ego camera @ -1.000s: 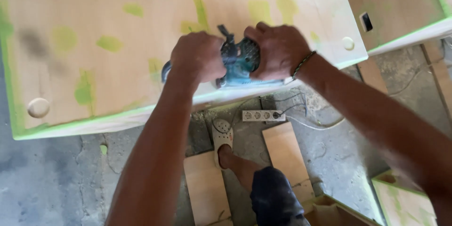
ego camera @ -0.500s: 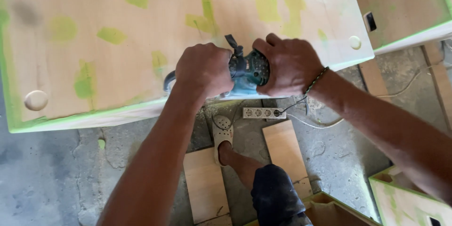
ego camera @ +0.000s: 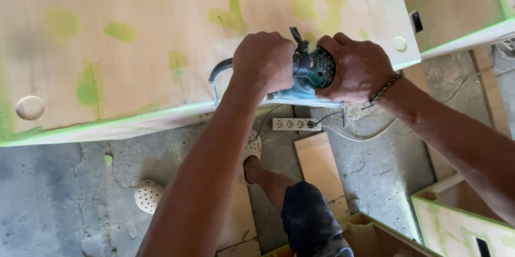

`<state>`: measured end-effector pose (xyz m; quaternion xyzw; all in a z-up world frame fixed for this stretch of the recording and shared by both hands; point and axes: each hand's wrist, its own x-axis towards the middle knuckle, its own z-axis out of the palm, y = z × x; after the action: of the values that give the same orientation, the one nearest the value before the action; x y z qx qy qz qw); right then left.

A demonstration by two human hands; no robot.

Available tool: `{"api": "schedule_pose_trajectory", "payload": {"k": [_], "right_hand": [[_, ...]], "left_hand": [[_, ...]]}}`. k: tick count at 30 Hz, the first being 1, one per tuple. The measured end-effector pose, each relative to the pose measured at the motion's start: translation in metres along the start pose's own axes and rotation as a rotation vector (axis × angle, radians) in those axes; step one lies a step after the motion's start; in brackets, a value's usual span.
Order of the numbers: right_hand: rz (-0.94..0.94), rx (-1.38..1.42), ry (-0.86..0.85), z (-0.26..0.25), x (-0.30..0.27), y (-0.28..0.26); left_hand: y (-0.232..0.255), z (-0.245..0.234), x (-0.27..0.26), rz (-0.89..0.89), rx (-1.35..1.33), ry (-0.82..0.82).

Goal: The person uses an electric sander to smooth the surface of a large wooden board. They move the sander back and forth across the board, focusing on the edges and the main surface area.

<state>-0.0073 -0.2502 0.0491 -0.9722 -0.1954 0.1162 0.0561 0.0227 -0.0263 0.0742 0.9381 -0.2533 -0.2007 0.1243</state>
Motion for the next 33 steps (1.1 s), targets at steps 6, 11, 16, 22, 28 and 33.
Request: {"api": "schedule_pose_trajectory", "payload": {"k": [6, 11, 16, 22, 28, 33], "right_hand": [[-0.111, 0.008, 0.101, 0.012, 0.021, -0.033], [-0.335, 0.132, 0.158, 0.004, 0.048, -0.129], [-0.363, 0.247, 0.14, -0.005, 0.086, -0.241], [-0.42, 0.291, 0.093, -0.018, 0.11, -0.318], [-0.55, 0.321, 0.177, 0.009, 0.093, -0.235], [-0.64, 0.32, 0.37, 0.031, 0.076, -0.095]], "left_hand": [[-0.027, -0.003, -0.035, -0.055, 0.064, -0.062], [-0.085, -0.01, -0.119, -0.359, 0.195, -0.112], [-0.145, -0.038, -0.193, -0.69, 0.444, -0.333], [-0.203, -0.041, -0.252, -0.966, 0.759, -0.422], [-0.138, -0.017, -0.206, -0.846, 0.481, -0.294], [-0.049, 0.019, -0.118, -0.655, 0.174, 0.012]]}}
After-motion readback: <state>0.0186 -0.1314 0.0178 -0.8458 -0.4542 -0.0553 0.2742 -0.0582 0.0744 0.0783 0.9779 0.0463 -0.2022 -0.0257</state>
